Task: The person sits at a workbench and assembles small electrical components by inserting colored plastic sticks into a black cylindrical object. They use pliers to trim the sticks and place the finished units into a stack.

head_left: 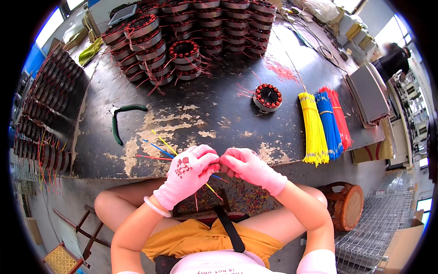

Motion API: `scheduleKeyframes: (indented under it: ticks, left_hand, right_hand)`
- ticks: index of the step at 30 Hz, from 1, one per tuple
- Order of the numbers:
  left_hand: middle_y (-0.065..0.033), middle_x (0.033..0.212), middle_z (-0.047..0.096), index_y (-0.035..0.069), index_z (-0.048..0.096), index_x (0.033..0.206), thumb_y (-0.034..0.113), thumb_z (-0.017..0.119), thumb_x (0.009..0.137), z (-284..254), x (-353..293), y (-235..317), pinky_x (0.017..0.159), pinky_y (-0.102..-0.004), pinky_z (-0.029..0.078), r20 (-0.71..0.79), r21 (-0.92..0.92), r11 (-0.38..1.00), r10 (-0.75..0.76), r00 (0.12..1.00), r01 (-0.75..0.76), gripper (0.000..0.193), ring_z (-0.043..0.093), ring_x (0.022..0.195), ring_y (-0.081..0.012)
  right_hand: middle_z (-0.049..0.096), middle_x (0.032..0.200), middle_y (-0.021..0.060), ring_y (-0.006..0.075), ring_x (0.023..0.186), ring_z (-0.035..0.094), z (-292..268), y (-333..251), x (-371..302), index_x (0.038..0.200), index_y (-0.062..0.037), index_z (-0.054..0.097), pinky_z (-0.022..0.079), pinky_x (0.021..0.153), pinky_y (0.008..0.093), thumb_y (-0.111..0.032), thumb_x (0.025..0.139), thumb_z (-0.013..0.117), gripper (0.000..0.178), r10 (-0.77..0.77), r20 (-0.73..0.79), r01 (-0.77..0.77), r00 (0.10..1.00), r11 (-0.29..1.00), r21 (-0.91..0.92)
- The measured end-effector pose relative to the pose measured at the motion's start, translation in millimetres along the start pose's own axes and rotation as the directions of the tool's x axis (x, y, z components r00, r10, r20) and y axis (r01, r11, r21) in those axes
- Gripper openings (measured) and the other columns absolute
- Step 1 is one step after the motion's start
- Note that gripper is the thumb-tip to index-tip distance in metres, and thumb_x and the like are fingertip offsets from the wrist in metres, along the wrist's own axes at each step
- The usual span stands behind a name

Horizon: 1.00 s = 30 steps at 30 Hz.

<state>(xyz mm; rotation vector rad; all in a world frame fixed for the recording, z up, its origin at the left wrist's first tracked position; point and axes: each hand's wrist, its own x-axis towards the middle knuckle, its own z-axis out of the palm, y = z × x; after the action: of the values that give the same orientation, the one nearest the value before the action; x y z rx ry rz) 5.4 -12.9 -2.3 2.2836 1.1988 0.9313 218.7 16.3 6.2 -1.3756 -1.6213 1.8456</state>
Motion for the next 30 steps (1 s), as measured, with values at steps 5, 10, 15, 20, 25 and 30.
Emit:
scheduleKeyframes:
  ticks: [5,10,15,20,25,30]
  left_hand:
    - [-0.0061,0.095,0.067,0.008,0.068,0.093,0.003,0.071,0.081,-6,-7,-3,0.076,-0.0405,0.055,0.005,-0.004,0.998,-0.066,0.998,0.066,0.014,0.067,0.088,-0.0302]
    - [-0.006,0.095,0.067,0.008,0.068,0.093,0.006,0.071,0.083,-5,-4,-1,0.075,-0.0407,0.054,0.006,0.019,0.998,-0.06,0.998,0.06,0.01,0.067,0.088,-0.0299]
    - [-0.0055,0.097,0.067,0.01,0.068,0.095,0.012,0.072,0.086,-3,-3,-4,0.075,-0.0408,0.055,0.002,0.029,0.999,-0.033,0.999,0.033,0.009,0.066,0.09,-0.0298]
    - [-0.0055,0.098,0.067,0.01,0.068,0.098,0.012,0.072,0.086,-4,-5,-5,0.076,-0.0407,0.055,0.035,0.029,0.999,-0.032,0.999,0.031,0.012,0.066,0.09,-0.0303]
    - [-0.0069,0.096,0.067,0.008,0.068,0.096,0.004,0.071,0.082,-2,-6,-5,0.075,-0.0407,0.054,0.003,-0.004,0.999,-0.033,0.999,0.033,0.014,0.067,0.087,-0.0307]
    - [-0.0068,0.097,0.067,0.007,0.068,0.096,0.005,0.072,0.082,-5,-3,-5,0.075,-0.0407,0.054,0.014,0.002,1.0,-0.029,0.999,0.029,0.015,0.066,0.088,-0.0306]
  right_hand:
    - [0.07,0.085,0.0064,0.0147,0.071,0.063,-32,-12,-42,0.1,-0.0039,0.07,0.053,0.066,0.0308,-0.029,0.101,0.058,0.028,-0.285,-0.238,0.168,0.929,0.895,-0.413]
    - [0.067,0.094,0.0034,0.0243,0.081,0.066,0,21,-37,0.104,-0.0123,0.069,0.053,0.074,0.039,-0.035,0.087,0.075,0.029,-0.581,-0.055,0.207,0.812,0.375,-0.903]
    - [0.063,0.109,-0.0004,0.0181,0.092,0.064,12,16,-5,0.118,-0.0147,0.064,0.052,0.078,0.0347,-0.029,0.08,0.078,0.043,-0.82,0.106,0.285,0.562,0.073,-0.956]
    - [0.071,0.092,0.0015,0.0046,0.075,0.06,6,16,1,0.102,-0.0039,0.068,0.048,0.063,0.0227,-0.026,0.106,0.054,0.027,0.039,0.088,-0.058,0.995,0.97,0.236]
    - [0.068,0.088,0.0029,0.0162,0.076,0.064,2,5,-12,0.102,-0.0066,0.068,0.051,0.066,0.0318,-0.024,0.099,0.064,0.018,-0.293,-0.022,0.261,0.956,0.88,-0.397]
    - [0.064,0.083,0.0061,0.0263,0.079,0.066,4,9,-3,0.095,-0.0093,0.066,0.052,0.069,0.0396,-0.023,0.091,0.071,0.015,-0.743,0.1,0.469,0.662,0.306,-0.829]
